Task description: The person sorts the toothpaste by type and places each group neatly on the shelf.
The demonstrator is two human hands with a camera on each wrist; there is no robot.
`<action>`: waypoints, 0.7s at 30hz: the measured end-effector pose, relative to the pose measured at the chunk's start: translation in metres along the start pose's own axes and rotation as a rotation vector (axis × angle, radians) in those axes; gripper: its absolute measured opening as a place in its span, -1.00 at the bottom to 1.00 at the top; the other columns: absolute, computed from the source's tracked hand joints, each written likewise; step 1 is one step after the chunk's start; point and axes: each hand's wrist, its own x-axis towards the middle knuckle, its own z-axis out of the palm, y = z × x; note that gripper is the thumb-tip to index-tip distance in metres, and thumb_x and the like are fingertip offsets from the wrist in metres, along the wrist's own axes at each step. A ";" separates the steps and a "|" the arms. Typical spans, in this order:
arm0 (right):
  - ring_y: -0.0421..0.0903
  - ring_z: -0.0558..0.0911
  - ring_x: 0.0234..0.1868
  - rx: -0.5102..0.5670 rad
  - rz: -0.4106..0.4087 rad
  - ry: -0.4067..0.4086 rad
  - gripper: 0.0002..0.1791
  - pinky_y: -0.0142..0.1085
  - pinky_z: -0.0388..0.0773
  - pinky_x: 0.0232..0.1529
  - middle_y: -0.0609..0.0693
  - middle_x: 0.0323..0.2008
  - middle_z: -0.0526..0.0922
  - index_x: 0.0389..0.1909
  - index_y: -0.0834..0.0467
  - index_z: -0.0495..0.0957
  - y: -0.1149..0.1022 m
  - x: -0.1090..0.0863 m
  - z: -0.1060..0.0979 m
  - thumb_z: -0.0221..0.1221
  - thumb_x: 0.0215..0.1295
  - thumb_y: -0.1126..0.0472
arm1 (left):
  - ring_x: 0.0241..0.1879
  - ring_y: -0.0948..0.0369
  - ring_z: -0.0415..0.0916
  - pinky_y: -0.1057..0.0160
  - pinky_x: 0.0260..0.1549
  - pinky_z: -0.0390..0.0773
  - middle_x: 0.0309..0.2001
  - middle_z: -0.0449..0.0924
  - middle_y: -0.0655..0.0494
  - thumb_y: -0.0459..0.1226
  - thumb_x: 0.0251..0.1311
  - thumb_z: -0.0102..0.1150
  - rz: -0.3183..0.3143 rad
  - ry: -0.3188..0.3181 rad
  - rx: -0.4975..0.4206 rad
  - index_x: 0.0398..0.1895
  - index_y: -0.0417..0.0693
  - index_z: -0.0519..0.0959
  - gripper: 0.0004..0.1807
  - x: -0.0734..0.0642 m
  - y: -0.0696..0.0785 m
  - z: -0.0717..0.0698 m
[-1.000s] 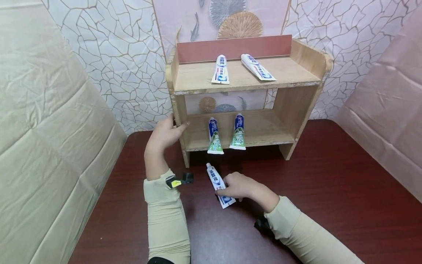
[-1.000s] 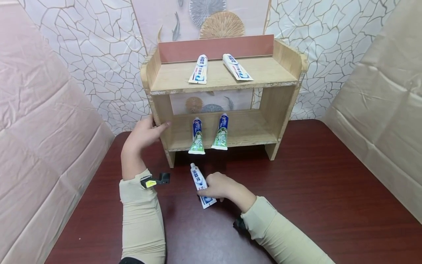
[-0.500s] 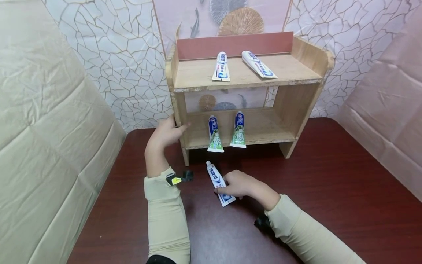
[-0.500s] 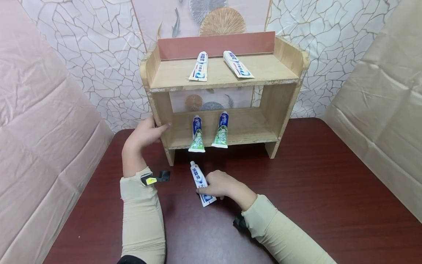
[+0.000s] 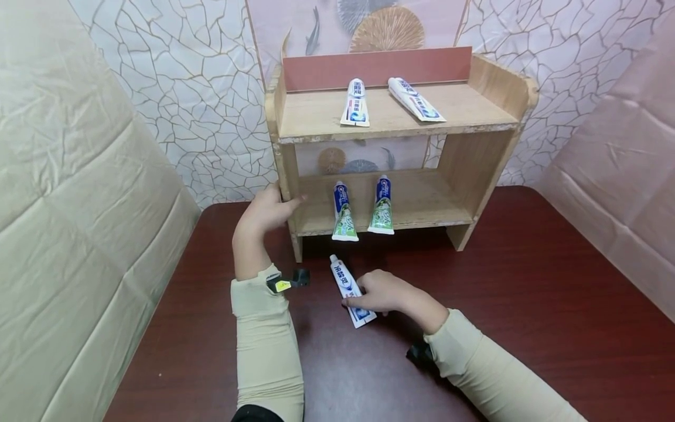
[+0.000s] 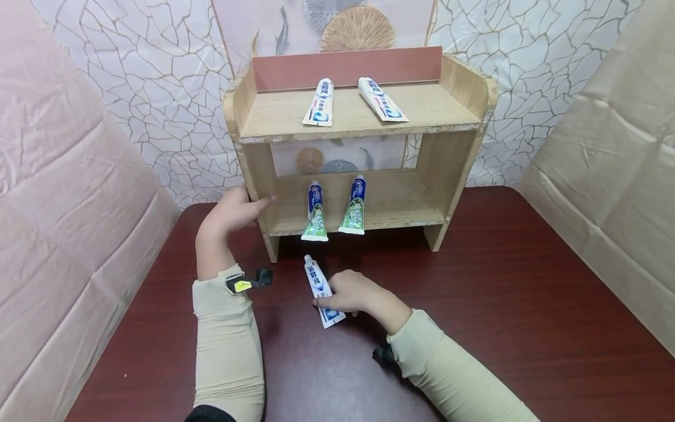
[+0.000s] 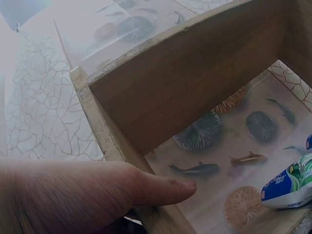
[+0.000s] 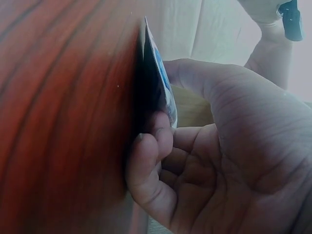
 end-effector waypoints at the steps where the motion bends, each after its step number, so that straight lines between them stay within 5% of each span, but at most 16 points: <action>1: -0.16 0.51 -0.79 0.002 0.000 0.000 -0.66 -0.33 0.47 -0.76 -0.17 -0.68 0.62 -0.54 -0.04 0.60 0.000 0.000 0.000 0.22 0.21 -0.20 | 0.13 -0.04 0.54 -0.06 0.09 0.53 0.22 0.50 -0.15 0.16 0.27 0.05 -0.001 -0.001 0.000 0.40 -0.01 0.20 -0.25 -0.001 0.001 0.000; 16: -0.15 0.52 -0.77 0.013 0.002 0.000 -0.66 -0.33 0.46 -0.76 -0.18 -0.67 0.63 -0.51 -0.04 0.61 0.002 0.000 0.000 0.22 0.21 -0.21 | 0.19 -0.01 0.49 -0.05 0.15 0.48 0.25 0.49 -0.11 0.19 0.31 -0.04 0.007 0.002 0.019 0.40 -0.01 0.23 -0.27 -0.010 0.009 -0.004; 21: -0.14 0.54 -0.77 0.037 0.000 0.021 -0.74 -0.31 0.49 -0.76 -0.10 -0.67 0.61 -0.46 0.06 0.59 0.002 -0.001 -0.001 0.26 0.18 -0.05 | 0.17 -0.01 0.51 -0.05 0.14 0.49 0.23 0.50 -0.13 0.18 0.32 -0.03 0.017 0.007 0.023 0.39 -0.05 0.25 -0.27 -0.010 0.009 -0.004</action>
